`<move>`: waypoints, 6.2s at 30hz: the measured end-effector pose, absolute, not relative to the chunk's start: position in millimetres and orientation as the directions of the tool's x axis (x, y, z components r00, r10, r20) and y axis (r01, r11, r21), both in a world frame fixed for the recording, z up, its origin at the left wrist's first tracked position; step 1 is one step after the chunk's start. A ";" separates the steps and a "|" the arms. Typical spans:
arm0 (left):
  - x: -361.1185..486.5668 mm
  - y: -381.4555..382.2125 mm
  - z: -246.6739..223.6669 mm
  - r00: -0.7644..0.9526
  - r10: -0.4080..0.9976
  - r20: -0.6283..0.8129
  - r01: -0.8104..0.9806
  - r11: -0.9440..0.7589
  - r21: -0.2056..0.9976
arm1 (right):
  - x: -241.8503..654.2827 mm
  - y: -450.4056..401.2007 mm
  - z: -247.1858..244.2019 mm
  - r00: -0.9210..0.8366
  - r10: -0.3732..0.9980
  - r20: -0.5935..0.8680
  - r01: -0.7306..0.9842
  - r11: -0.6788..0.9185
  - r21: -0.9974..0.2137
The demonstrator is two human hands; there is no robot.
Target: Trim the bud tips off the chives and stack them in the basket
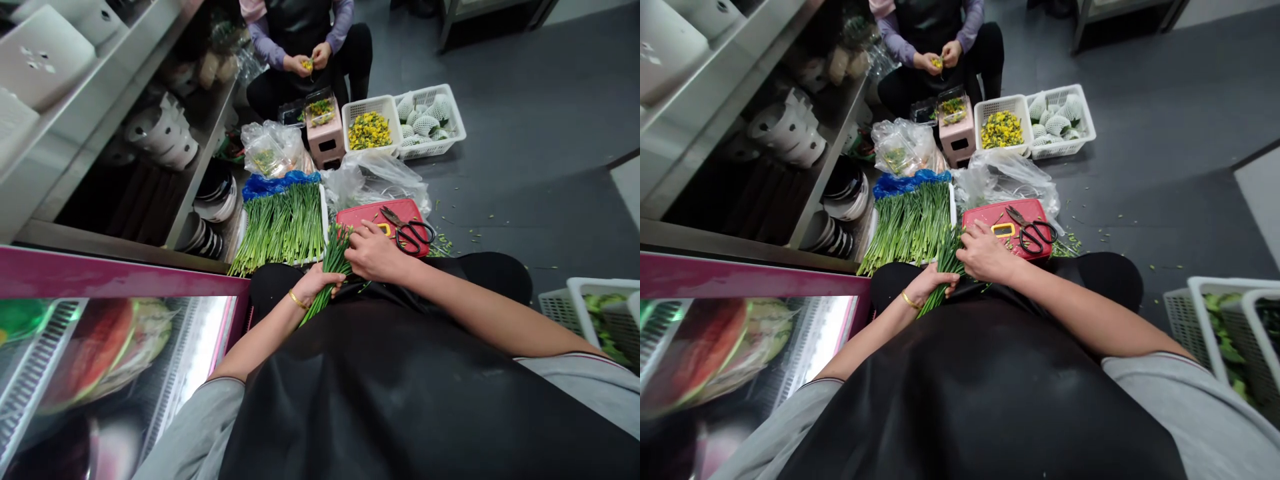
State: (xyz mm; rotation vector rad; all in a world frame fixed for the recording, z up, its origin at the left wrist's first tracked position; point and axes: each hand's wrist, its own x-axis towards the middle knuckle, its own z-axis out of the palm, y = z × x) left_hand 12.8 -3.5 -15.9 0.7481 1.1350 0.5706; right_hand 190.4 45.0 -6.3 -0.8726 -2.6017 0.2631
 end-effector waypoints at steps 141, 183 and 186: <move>8.4 -14.8 -9.0 0.465 0.710 -0.528 -0.107 0.638 0.763 | 222.2 42.0 -3.9 -0.454 0.811 0.368 0.394 0.553 -0.734; -1.5 -15.0 -27.2 0.336 0.695 -0.636 -0.128 0.703 0.700 | 213.0 33.9 -27.9 -0.552 0.775 0.306 0.369 0.557 -0.744; 2.0 -14.3 -25.1 0.329 0.708 -0.625 -0.105 0.685 0.721 | 213.1 35.1 -26.7 -0.509 0.835 0.212 0.386 0.441 -0.810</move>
